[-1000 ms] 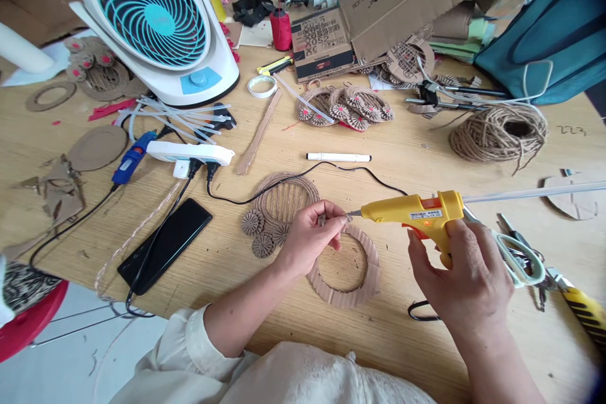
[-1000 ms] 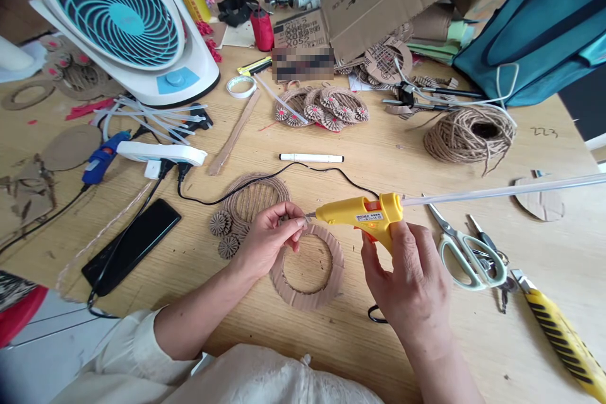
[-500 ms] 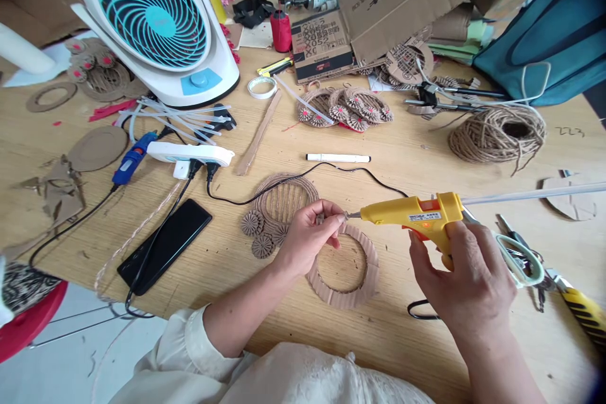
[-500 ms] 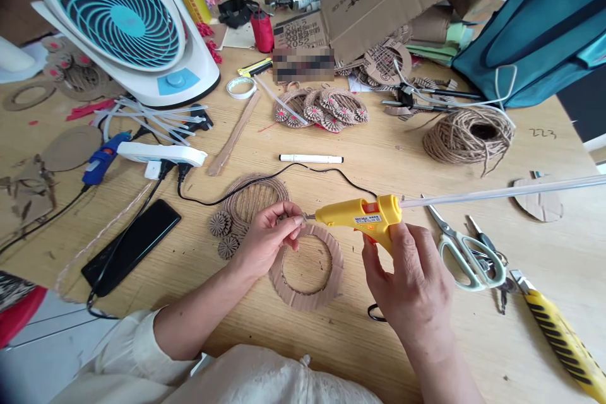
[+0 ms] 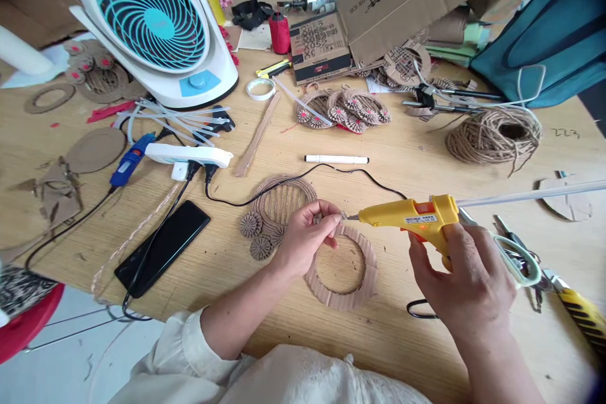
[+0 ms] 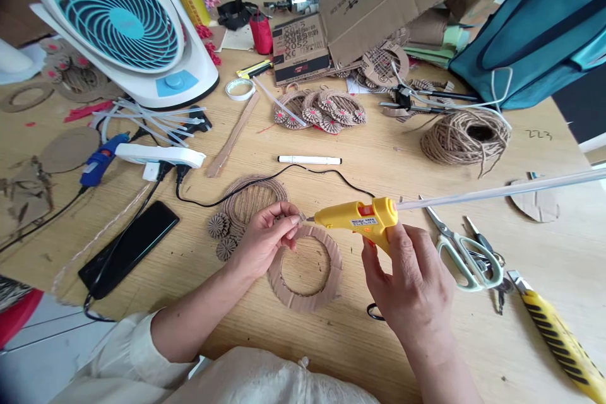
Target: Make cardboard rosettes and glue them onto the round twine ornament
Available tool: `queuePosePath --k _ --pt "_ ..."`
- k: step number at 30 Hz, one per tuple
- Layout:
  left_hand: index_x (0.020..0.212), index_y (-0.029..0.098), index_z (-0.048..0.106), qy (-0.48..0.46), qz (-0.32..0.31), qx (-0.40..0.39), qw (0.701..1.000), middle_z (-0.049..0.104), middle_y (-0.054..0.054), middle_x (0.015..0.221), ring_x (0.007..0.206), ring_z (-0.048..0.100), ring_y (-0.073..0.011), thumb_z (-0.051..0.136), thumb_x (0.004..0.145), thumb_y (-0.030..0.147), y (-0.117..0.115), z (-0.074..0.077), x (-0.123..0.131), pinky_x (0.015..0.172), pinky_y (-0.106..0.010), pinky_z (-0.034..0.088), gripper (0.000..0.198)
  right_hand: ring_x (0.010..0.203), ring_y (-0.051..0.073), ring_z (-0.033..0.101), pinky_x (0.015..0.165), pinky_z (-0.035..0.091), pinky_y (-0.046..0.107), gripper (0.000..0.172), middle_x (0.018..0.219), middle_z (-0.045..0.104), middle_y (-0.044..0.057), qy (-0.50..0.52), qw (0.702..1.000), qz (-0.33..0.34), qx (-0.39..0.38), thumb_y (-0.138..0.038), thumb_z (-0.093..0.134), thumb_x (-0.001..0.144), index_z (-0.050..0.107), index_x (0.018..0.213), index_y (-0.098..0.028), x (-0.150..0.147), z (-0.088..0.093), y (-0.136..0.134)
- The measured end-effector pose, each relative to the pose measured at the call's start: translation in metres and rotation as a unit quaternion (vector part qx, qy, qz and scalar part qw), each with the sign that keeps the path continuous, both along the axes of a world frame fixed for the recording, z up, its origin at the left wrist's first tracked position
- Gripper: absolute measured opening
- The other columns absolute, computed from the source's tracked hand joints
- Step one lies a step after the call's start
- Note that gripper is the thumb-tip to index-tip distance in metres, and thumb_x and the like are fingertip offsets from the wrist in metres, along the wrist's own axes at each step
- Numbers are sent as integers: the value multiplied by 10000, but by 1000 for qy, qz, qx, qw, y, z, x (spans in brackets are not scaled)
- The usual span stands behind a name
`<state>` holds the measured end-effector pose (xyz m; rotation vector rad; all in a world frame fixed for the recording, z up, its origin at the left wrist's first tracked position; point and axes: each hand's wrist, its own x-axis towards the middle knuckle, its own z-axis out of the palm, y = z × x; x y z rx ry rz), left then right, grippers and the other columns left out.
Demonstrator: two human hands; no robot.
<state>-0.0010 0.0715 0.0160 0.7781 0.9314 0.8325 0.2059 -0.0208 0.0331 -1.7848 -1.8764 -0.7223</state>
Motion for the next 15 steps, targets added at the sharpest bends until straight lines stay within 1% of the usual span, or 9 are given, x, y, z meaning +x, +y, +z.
queuePosePath --k 3,7,11,15 --pt "767 156 627 9 -1 -2 1000 508 63 580 524 431 -59 743 709 282 0 1 1 434 -153 479 181 690 161 608 586 433 270 293 865 656 70 2 1000 -3 1 -251 741 826 560 1033 -150 0 2 0" --pt "769 151 632 16 -12 -3 1000 559 43 641 530 445 -52 736 706 277 -3 2 2 431 -147 466 175 699 163 617 583 437 267 289 874 655 76 15 1000 0 1 -250 744 826 551 1019 -155 -2 3 0" --pt "772 148 639 22 -26 8 999 593 27 688 536 453 -50 738 707 275 -4 -1 2 440 -152 474 174 693 159 611 579 434 264 289 885 658 77 22 1000 0 -4 -235 734 831 547 1037 -156 -3 1 0" --pt "780 152 640 22 -30 8 999 595 26 690 530 453 -50 736 714 276 -4 -4 2 438 -155 476 171 695 170 606 569 432 271 288 872 655 77 15 1000 -15 3 -268 732 835 537 1021 -165 -2 2 1"
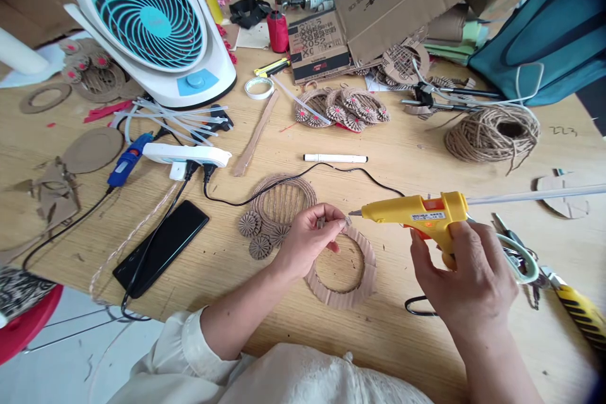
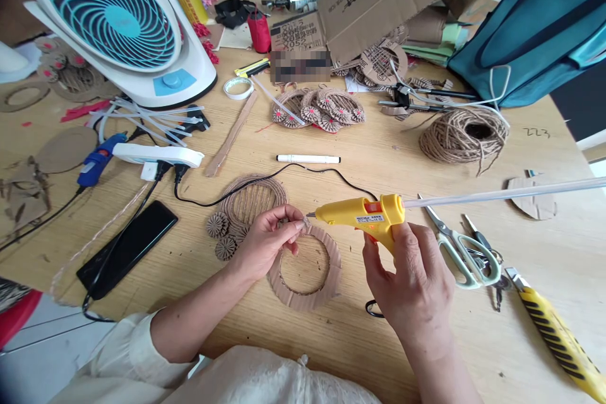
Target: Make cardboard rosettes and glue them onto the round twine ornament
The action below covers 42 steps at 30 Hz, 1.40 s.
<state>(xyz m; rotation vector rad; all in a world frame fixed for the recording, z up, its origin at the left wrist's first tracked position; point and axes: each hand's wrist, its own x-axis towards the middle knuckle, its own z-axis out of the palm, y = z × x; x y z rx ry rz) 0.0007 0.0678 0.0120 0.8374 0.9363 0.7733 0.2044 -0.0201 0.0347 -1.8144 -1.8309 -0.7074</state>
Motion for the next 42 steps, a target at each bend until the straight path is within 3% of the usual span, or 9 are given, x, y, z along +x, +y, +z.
queuePosePath --k 6,11,18,27,31,33,35,39,42 --pt "783 150 632 -6 8 -11 1000 586 27 679 545 454 -53 733 716 273 0 3 0 444 -148 473 173 711 170 609 598 452 271 285 900 652 77 21 1000 15 -13 -258 716 844 539 1049 -171 -1 -1 0" --pt "810 156 633 -29 -16 -19 999 563 39 657 547 464 -56 751 734 299 0 2 -1 465 -155 486 201 686 182 585 551 426 279 277 859 633 74 63 997 -31 -30 -337 679 874 551 1052 -168 2 -7 5" --pt "830 150 647 -83 -20 -54 995 585 26 687 616 510 -63 812 718 315 0 3 -3 513 -143 495 260 665 201 598 560 436 291 398 768 629 26 207 970 -77 -106 -457 659 846 554 1115 -184 21 -37 21" --pt "873 146 623 -94 -23 -88 991 622 19 746 683 584 -77 864 661 311 -1 -1 -1 591 -173 541 360 879 256 609 762 518 379 393 963 617 110 168 978 -29 -118 -466 601 894 609 1134 -154 42 -68 39" --pt "865 166 571 -77 -5 -92 993 609 33 769 662 562 -64 874 642 299 -3 3 2 526 -144 482 399 993 285 589 886 496 469 508 1087 620 134 170 980 -11 -102 -484 707 820 615 1201 -160 37 -60 36" --pt "854 173 546 -87 -8 -91 992 591 46 741 619 535 -53 875 642 302 -6 5 3 501 -140 442 412 995 266 592 912 483 469 426 1107 633 122 251 963 22 -92 -445 713 832 642 1167 -191 21 -49 30" --pt "858 176 537 -101 -13 -78 992 580 52 735 594 516 -47 871 653 310 -9 4 5 489 -147 416 414 900 210 612 830 510 384 250 1020 662 76 431 886 98 -139 -391 685 877 667 1064 -226 -4 -36 24" --pt "892 173 541 -84 -16 -12 996 580 36 799 642 552 -62 835 716 309 -15 0 7 498 -162 425 368 775 155 610 715 527 296 171 858 657 15 764 584 172 -214 -386 737 853 689 957 -259 -51 -26 17" --pt "920 174 540 -51 -33 31 998 576 31 820 656 567 -69 779 774 277 -18 -2 7 506 -165 438 299 735 123 581 724 530 266 150 813 635 -14 861 447 149 -193 -335 787 814 707 921 -267 -66 -30 14"
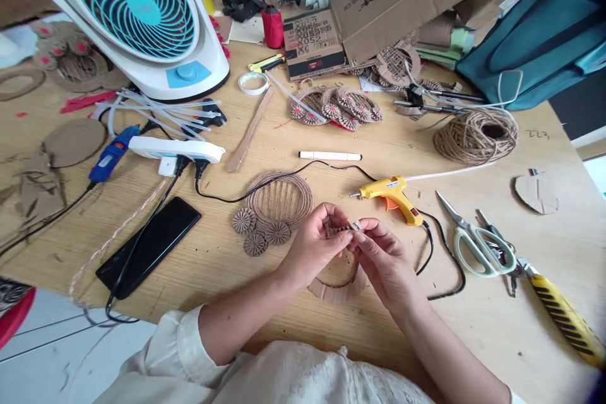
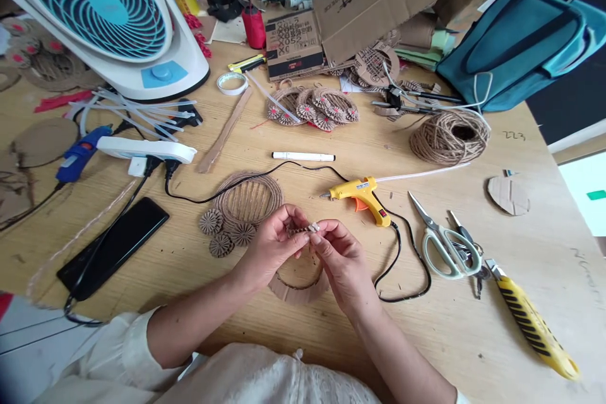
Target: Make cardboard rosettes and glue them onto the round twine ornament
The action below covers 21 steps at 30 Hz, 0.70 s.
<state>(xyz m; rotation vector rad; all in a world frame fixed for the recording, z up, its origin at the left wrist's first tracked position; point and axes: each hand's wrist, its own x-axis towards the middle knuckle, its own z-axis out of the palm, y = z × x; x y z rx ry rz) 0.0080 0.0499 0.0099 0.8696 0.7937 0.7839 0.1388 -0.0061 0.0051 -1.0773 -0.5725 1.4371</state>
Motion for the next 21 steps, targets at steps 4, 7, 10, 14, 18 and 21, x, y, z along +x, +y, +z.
queuePosePath --k 4,7,10,14,18,21 --pt "960 177 541 -13 -6 6 1000 602 25 849 650 566 -66 776 764 218 1 -1 1 532 -172 458 309 722 102 572 729 518 229 117 779 630 -25 57 998 -2 -21 -309 785 816 708 878 -247 1 -3 -1" --pt "1053 180 560 -78 1 -61 995 661 2 913 755 630 -91 825 711 175 3 0 0 641 -191 501 432 704 97 564 710 514 221 105 782 629 -24 49 999 -21 -5 -292 790 805 704 841 -242 7 0 0" --pt "1094 158 631 -134 -12 -146 980 696 -24 956 836 651 -93 845 711 180 6 0 -1 727 -185 511 440 689 88 570 672 514 217 97 898 669 -10 33 998 -51 8 -281 792 796 706 824 -245 13 4 1" --pt "993 123 723 -153 -26 -176 972 705 -35 880 790 651 -85 824 768 276 7 0 -3 717 -172 517 290 641 70 584 616 510 192 103 893 687 -10 28 998 -54 14 -268 805 781 708 784 -232 19 7 2" --pt "880 130 725 -151 -16 -174 973 722 -38 913 728 646 -72 836 755 277 8 0 -4 649 -160 518 223 569 77 587 559 519 195 133 760 677 -18 30 999 -37 -7 -276 828 754 705 770 -226 20 5 3" --pt "855 129 699 -166 -24 -180 969 723 -26 853 647 642 -64 844 746 273 8 -1 -4 585 -158 529 232 546 72 596 536 517 182 158 723 680 -27 39 998 -36 -15 -284 850 731 721 804 -227 21 4 3"
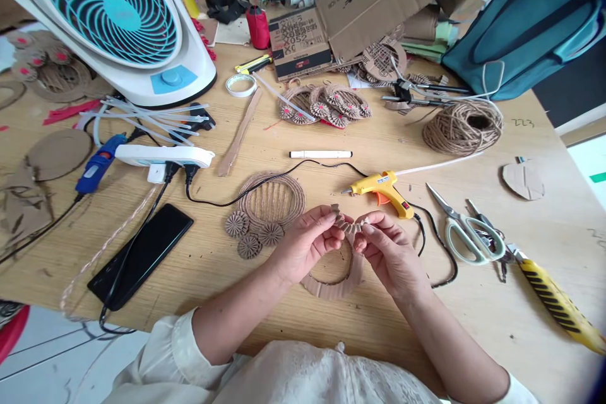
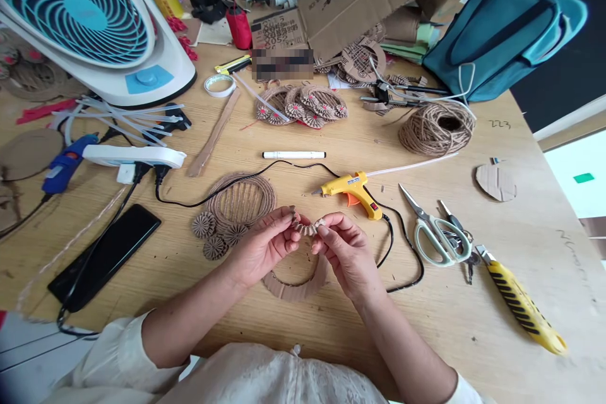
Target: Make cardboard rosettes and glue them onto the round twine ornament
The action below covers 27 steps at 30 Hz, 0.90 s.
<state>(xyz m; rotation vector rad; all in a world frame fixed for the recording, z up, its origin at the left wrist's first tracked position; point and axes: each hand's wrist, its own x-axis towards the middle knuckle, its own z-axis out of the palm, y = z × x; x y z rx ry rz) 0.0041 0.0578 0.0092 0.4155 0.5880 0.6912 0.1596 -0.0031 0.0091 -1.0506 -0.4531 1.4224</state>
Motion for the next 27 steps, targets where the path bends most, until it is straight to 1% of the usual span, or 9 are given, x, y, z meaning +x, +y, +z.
queuePosePath --k 3,6,10,12,14,16,18,22,27 --pt "863 134 678 -18 -13 -5 1000 717 -5 776 553 638 -66 851 741 287 0 -2 0 521 -164 547 261 531 68 595 522 520 176 156 724 687 -26 4 1000 5 3 -291 851 732 735 815 -227 0 0 0" --pt "883 140 668 -16 -21 -20 999 736 -4 794 502 638 -60 850 742 259 0 -3 -1 484 -155 554 259 530 65 597 518 529 175 127 751 693 -23 15 1000 11 11 -282 834 755 736 815 -227 0 2 -2" --pt "887 147 653 -3 -19 -58 998 735 2 781 579 696 -76 797 784 156 1 -2 -2 548 -145 585 177 471 35 555 454 508 153 130 892 743 -16 60 998 16 9 -271 821 767 701 794 -230 2 4 -4" --pt "888 147 656 -8 -26 -61 998 733 1 785 618 712 -83 789 792 145 1 0 -2 583 -150 596 164 451 26 556 445 517 141 148 928 753 -15 79 996 29 8 -269 820 769 680 785 -227 3 4 -5" --pt "890 143 669 -12 -39 -44 998 738 -10 811 640 716 -89 812 782 185 1 1 -2 614 -163 607 184 477 39 604 482 552 142 161 889 751 -17 90 995 43 5 -271 824 767 671 781 -224 5 4 -5" --pt "885 140 685 -8 -50 -21 999 744 -21 832 660 718 -96 846 755 249 0 1 -1 645 -179 615 233 540 62 660 550 590 154 164 825 737 -21 90 995 52 5 -279 833 761 682 790 -224 6 3 -5" --pt "875 139 700 2 -48 -1 999 748 -27 844 679 718 -102 869 728 300 -1 1 -1 673 -193 618 276 589 73 686 609 608 161 162 783 722 -25 81 995 56 7 -288 843 754 703 803 -223 7 3 -4" --pt "865 140 721 24 -32 25 999 746 -26 833 690 704 -104 873 720 341 -1 1 1 697 -220 617 291 602 63 681 625 597 138 160 770 718 -17 63 996 56 2 -297 855 744 744 817 -208 8 3 -3" --pt "858 145 719 40 -36 51 997 730 -24 823 685 671 -98 849 747 353 -2 1 1 705 -239 606 268 571 62 643 610 596 158 183 751 709 -7 45 997 55 -9 -305 864 730 745 807 -190 9 4 -2"
